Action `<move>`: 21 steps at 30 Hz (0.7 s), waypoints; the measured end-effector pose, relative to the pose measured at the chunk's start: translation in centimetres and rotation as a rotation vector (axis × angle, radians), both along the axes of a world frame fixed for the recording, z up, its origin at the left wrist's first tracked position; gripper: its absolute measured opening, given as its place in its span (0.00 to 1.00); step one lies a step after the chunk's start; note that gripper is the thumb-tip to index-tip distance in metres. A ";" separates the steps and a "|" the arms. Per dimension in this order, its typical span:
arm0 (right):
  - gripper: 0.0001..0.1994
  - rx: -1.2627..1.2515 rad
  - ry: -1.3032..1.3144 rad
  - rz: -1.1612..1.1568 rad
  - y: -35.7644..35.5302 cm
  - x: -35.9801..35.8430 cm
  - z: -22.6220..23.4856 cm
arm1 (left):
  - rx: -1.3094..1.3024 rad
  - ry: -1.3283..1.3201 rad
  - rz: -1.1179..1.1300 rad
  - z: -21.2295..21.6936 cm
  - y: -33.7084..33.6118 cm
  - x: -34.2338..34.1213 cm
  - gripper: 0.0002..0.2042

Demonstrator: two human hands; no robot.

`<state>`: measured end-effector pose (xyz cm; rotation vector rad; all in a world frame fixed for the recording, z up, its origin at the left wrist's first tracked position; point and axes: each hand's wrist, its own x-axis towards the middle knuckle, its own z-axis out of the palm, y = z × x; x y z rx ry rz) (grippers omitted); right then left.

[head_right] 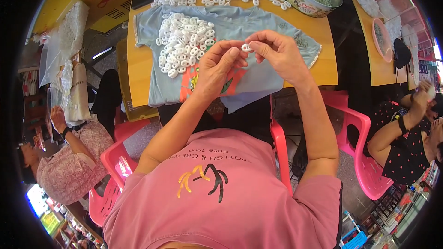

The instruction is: Manually inspecting and sorting small white plastic rings on a workstation table.

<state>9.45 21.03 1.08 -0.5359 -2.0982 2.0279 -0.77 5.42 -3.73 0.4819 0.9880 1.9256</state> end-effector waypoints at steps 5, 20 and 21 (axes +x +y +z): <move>0.08 0.013 0.039 -0.043 -1.3 0.3 -0.1 | -0.015 -0.028 0.009 0.2 0.1 0.2 0.12; 0.09 0.564 0.020 -0.277 0.1 -2.1 0.0 | -0.128 0.430 -0.131 0.3 -0.3 1.0 0.08; 0.09 0.406 0.052 -0.251 0.2 -2.7 0.1 | -0.127 0.431 -0.131 0.2 -0.3 1.1 0.08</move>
